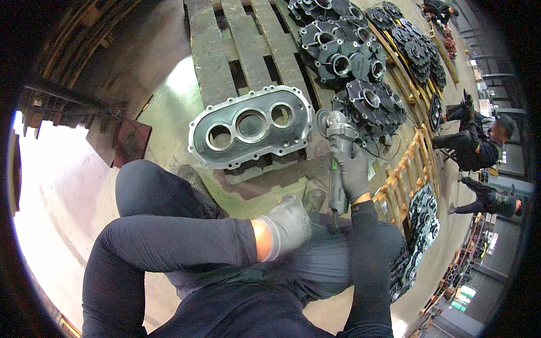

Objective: The person sits on the floor and uses a handheld angle grinder to smooth the surfaces of metal engine parts. They flip the parts over to work on different sides and place finished pieces onto a nearby stack.

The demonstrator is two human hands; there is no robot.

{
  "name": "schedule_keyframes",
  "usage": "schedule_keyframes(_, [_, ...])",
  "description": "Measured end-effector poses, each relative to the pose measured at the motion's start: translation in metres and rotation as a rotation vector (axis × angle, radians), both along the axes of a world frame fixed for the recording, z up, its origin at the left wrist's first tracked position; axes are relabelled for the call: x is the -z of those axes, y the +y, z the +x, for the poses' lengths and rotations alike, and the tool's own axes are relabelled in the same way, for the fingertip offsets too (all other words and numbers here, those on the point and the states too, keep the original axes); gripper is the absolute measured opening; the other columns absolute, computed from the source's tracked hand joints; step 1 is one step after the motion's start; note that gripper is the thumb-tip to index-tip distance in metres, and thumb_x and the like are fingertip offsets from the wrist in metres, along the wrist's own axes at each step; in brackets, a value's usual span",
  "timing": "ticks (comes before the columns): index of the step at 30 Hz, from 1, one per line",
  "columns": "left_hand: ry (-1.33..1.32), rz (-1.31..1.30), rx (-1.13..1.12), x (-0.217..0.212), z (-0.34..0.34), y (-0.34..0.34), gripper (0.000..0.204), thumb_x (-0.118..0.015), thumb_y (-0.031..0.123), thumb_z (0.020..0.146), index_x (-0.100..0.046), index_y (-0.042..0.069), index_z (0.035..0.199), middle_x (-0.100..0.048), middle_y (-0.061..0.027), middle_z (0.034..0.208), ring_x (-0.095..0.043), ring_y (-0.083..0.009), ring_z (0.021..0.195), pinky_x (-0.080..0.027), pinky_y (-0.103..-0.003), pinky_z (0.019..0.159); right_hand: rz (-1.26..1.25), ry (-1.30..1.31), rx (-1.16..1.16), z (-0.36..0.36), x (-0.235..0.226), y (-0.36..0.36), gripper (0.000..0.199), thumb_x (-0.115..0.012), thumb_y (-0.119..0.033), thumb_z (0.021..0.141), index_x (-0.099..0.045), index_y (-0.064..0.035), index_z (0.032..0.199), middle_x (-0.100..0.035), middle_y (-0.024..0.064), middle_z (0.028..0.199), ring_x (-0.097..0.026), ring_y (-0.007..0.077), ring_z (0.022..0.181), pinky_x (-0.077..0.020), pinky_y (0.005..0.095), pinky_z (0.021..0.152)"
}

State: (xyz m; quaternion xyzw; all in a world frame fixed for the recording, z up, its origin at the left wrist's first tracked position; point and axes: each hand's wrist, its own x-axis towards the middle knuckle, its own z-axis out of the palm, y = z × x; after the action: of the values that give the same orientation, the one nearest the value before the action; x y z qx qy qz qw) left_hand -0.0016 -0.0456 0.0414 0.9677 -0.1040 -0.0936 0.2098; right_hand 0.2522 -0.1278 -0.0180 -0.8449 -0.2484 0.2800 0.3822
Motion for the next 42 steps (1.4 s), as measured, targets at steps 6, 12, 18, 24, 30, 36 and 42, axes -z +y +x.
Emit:
schedule_keyframes(6, [0.043,0.090,0.059,0.011,0.007,-0.005,0.012,-0.075,0.024,0.083,-0.085,0.019,0.086,-0.079,-0.0030,0.080,-0.075,-0.0260,0.077,-0.050,-0.045,0.070,-0.148,-0.293,-0.110,-0.013,0.019,0.007,0.066,-0.086,-0.033,0.089,-0.065,0.0069,0.137,-0.078,0.0214,0.115,-0.074,0.0304,0.101,-0.0566,0.0420,0.095])
schedule_keyframes(12, [0.116,0.054,0.023,0.011,0.012,-0.005,0.013,-0.074,0.022,0.085,-0.086,0.018,0.087,-0.079,-0.0031,0.080,-0.077,-0.0246,0.080,-0.054,-0.045,0.073,-0.279,-0.410,-0.174,-0.016,0.035,0.025,0.077,-0.085,-0.042,0.089,-0.061,0.0001,0.148,-0.077,0.0258,0.123,-0.076,0.0395,0.111,-0.0568,0.0455,0.098])
schedule_keyframes(18, [0.276,0.038,0.155,0.003,0.023,0.003,0.030,-0.066,0.026,0.099,-0.084,0.015,0.121,-0.084,-0.0094,0.107,-0.080,-0.0366,0.092,-0.055,-0.063,0.090,-0.292,-0.460,-0.202,-0.010,0.040,0.052,0.085,-0.084,-0.049,0.088,-0.058,-0.0003,0.152,-0.075,0.0301,0.126,-0.074,0.0463,0.114,-0.0569,0.0492,0.099])
schedule_keyframes(24, [0.202,0.106,0.141,0.007,0.023,-0.006,0.024,-0.071,0.024,0.091,-0.086,0.016,0.107,-0.082,-0.0058,0.098,-0.079,-0.0333,0.090,-0.054,-0.061,0.089,-0.346,-0.479,-0.241,-0.002,0.042,0.081,0.077,-0.086,-0.037,0.088,-0.056,-0.0052,0.152,-0.074,0.0267,0.129,-0.071,0.0457,0.118,-0.0554,0.0513,0.100])
schedule_keyframes(30, [0.276,0.113,0.197,0.000,0.021,0.000,0.032,-0.067,0.025,0.096,-0.082,0.011,0.121,-0.082,-0.0148,0.105,-0.080,-0.0397,0.089,-0.055,-0.062,0.088,-0.287,-0.468,-0.348,-0.008,0.055,0.121,0.075,-0.085,-0.041,0.088,-0.059,-0.0034,0.148,-0.073,0.0272,0.130,-0.071,0.0459,0.118,-0.0554,0.0516,0.100])
schedule_keyframes(36, [0.263,0.113,0.141,-0.002,0.018,0.003,0.032,-0.068,0.025,0.095,-0.083,0.009,0.118,-0.082,-0.0154,0.100,-0.080,-0.0397,0.086,-0.056,-0.062,0.086,-0.346,-0.467,-0.354,-0.035,0.049,0.142,0.087,-0.084,-0.047,0.087,-0.054,-0.0054,0.158,-0.073,0.0297,0.130,-0.072,0.0459,0.119,-0.0558,0.0510,0.104])
schedule_keyframes(42, [0.204,0.110,-0.006,-0.007,0.012,-0.004,0.027,-0.074,0.024,0.089,-0.086,0.013,0.110,-0.082,-0.0120,0.102,-0.075,-0.0453,0.096,-0.062,-0.059,0.082,-0.349,-0.452,-0.404,-0.046,0.059,0.145,0.088,-0.083,-0.046,0.088,-0.052,-0.0041,0.158,-0.071,0.0298,0.135,-0.070,0.0458,0.124,-0.0549,0.0512,0.105])
